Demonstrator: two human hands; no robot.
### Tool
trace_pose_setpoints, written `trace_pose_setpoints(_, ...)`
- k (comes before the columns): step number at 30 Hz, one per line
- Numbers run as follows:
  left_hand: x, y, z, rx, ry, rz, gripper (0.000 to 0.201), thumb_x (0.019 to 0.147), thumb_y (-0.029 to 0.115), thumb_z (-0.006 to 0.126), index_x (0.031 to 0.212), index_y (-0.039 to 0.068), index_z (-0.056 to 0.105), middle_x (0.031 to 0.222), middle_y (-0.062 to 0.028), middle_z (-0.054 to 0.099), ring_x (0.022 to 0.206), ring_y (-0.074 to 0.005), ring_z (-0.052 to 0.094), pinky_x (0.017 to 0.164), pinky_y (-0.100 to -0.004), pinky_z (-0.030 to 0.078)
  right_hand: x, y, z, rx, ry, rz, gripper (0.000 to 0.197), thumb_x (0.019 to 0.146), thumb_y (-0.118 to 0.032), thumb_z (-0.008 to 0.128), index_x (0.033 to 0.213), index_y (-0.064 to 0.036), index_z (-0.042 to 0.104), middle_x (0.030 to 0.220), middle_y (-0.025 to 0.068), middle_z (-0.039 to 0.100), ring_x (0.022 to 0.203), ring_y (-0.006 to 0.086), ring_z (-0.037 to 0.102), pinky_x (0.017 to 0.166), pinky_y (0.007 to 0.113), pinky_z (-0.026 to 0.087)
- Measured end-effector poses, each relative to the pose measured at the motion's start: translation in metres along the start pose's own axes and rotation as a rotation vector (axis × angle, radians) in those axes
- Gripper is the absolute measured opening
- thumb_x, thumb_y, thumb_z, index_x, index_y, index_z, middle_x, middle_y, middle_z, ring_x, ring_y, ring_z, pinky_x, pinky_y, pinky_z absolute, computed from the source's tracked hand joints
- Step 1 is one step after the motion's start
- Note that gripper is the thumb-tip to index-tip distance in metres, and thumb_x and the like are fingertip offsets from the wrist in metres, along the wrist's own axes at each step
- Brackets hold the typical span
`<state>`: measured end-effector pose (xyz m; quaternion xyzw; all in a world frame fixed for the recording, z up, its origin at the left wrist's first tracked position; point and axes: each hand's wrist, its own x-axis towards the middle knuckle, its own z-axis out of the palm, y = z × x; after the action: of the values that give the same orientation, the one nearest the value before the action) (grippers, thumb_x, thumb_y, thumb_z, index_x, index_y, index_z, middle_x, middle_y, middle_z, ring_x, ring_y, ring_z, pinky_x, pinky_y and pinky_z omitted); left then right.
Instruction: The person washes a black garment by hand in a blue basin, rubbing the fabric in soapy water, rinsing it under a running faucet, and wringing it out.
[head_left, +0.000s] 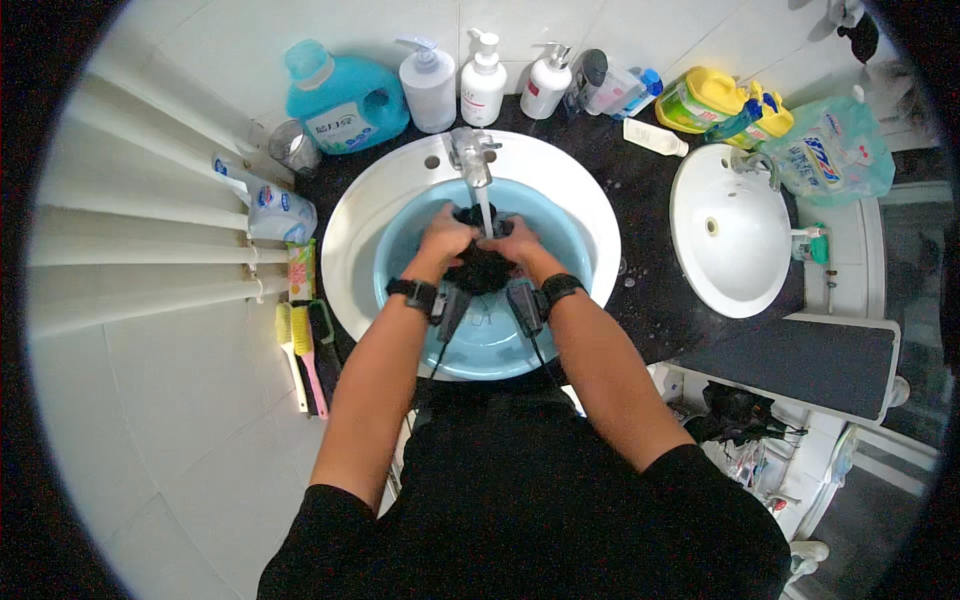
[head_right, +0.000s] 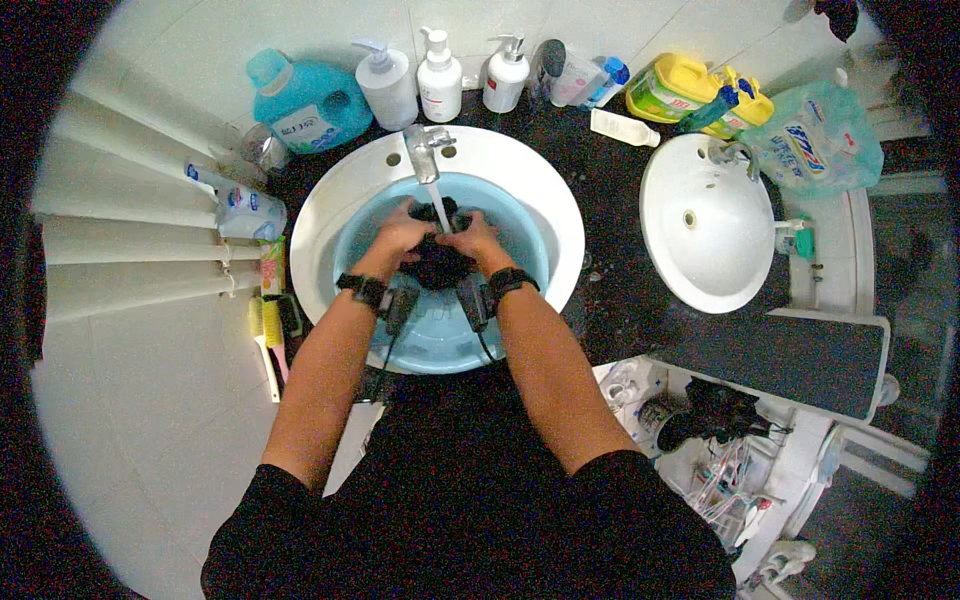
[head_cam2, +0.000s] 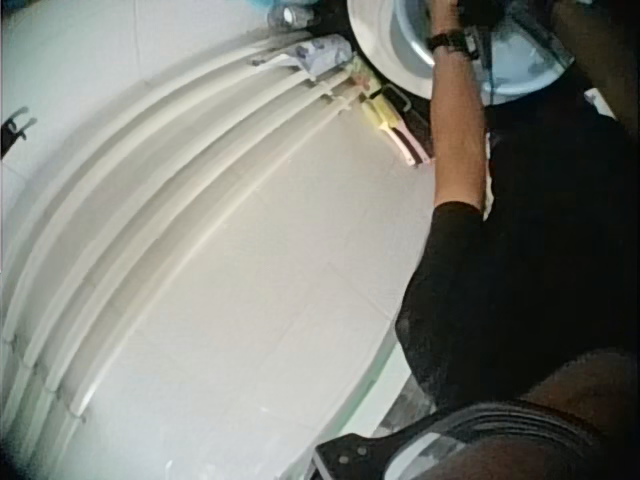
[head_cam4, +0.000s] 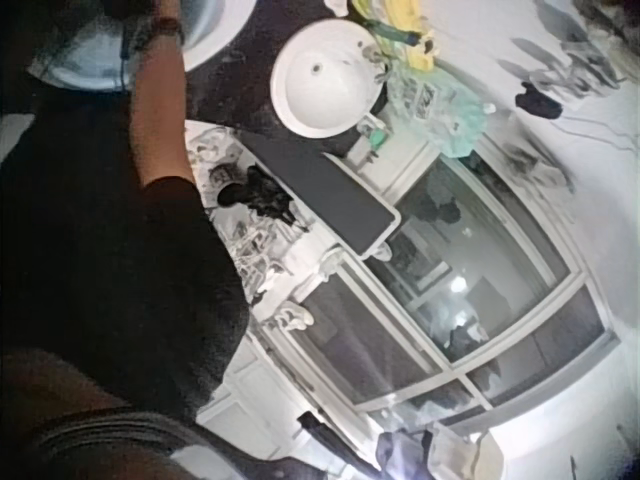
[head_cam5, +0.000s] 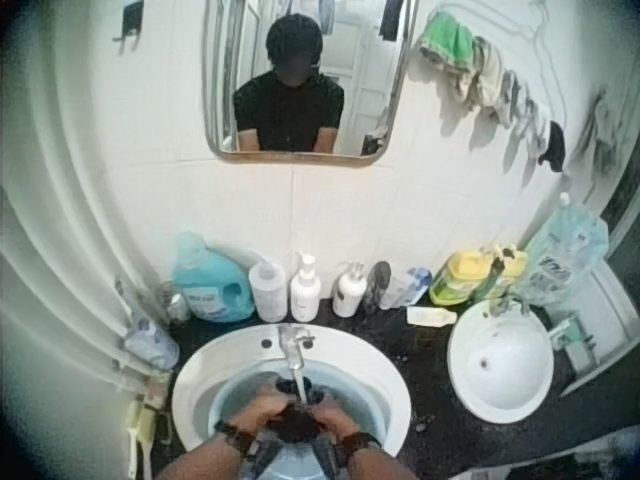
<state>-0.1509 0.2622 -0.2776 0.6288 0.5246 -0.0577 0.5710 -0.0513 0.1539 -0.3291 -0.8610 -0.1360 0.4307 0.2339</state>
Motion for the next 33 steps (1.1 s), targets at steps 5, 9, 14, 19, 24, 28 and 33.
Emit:
trace_pose_setpoints(5, 0.019, -0.034, 0.001, -0.016, -0.151, -0.050, 0.024, 0.071, 0.015, 0.070, 0.085, -0.003, 0.061, 0.064, -0.0081, 0.052, 0.052, -0.0219, 0.052, 0.042, -0.0340, 0.041, -0.039, -0.005, -0.010, 0.278, -0.162, -0.117, 0.043, 0.074, -0.019, 0.073, 0.108, -0.0064, 0.049, 0.089, 0.0107, 0.056, 0.082, 0.0212, 0.057, 0.055, 0.036, 0.048)
trace_pose_setpoints(9, 0.017, -0.037, -0.014, -0.153, -0.326, -0.007, 0.033, 0.075, 0.013, 0.067, 0.102, -0.004, 0.058, 0.061, -0.0053, 0.047, 0.048, -0.0189, 0.046, 0.039, -0.0334, 0.037, -0.075, 0.008, -0.044, 0.252, 0.062, -0.314, 0.037, 0.073, -0.018, 0.073, 0.101, -0.0064, 0.052, 0.083, 0.0105, 0.056, 0.069, 0.0195, 0.057, 0.049, 0.033, 0.048)
trace_pose_setpoints(14, -0.034, 0.011, -0.020, -0.311, -0.292, 0.033, 0.025, 0.083, 0.012, 0.060, 0.104, 0.002, 0.050, 0.078, -0.0064, 0.053, 0.058, -0.0140, 0.047, 0.044, -0.0283, 0.039, -0.118, 0.002, -0.088, 0.377, 0.225, -0.435, 0.030, 0.072, -0.016, 0.073, 0.092, -0.0058, 0.054, 0.079, 0.0061, 0.057, 0.067, 0.0155, 0.056, 0.058, 0.027, 0.046)
trace_pose_setpoints(19, -0.025, 0.011, -0.023, -0.589, -0.425, 0.090, 0.035, 0.084, 0.010, 0.060, 0.114, -0.001, 0.044, 0.070, -0.0054, 0.045, 0.052, -0.0146, 0.042, 0.048, -0.0346, 0.046, -0.151, -0.011, -0.089, 0.387, 0.280, -0.442, 0.032, 0.072, -0.020, 0.074, 0.093, -0.0053, 0.055, 0.080, 0.0088, 0.060, 0.070, 0.0177, 0.057, 0.065, 0.031, 0.047)
trace_pose_setpoints(24, -0.032, -0.015, -0.013, -0.786, -0.240, -0.117, 0.008, 0.085, 0.008, 0.057, 0.081, 0.002, 0.052, 0.061, -0.0035, 0.041, 0.046, -0.0143, 0.042, 0.045, -0.0346, 0.048, -0.159, 0.011, -0.063, -0.175, 0.427, -0.411, 0.036, 0.071, -0.027, 0.072, 0.099, -0.0067, 0.060, 0.082, 0.0207, 0.063, 0.081, 0.0348, 0.061, 0.073, 0.039, 0.048)
trace_pose_setpoints(28, -0.051, -0.006, -0.034, -0.454, -0.225, 0.172, 0.008, 0.084, 0.006, 0.058, 0.081, 0.001, 0.053, 0.061, -0.0046, 0.045, 0.045, -0.0145, 0.044, 0.040, -0.0316, 0.045, -0.152, 0.040, -0.051, -0.256, 0.511, -0.482, 0.031, 0.074, -0.027, 0.069, 0.098, -0.0075, 0.064, 0.083, 0.0194, 0.063, 0.080, 0.0353, 0.061, 0.075, 0.042, 0.048)
trace_pose_setpoints(33, -0.106, 0.056, -0.075, -0.130, -0.147, 0.541, 0.016, 0.084, 0.014, 0.057, 0.080, -0.001, 0.057, 0.062, -0.0051, 0.053, 0.052, -0.0146, 0.049, 0.050, -0.0298, 0.042, -0.144, 0.046, -0.042, -0.433, 0.383, -0.464, 0.034, 0.073, -0.022, 0.069, 0.103, -0.0057, 0.065, 0.096, 0.0225, 0.060, 0.104, 0.0369, 0.052, 0.088, 0.041, 0.045)
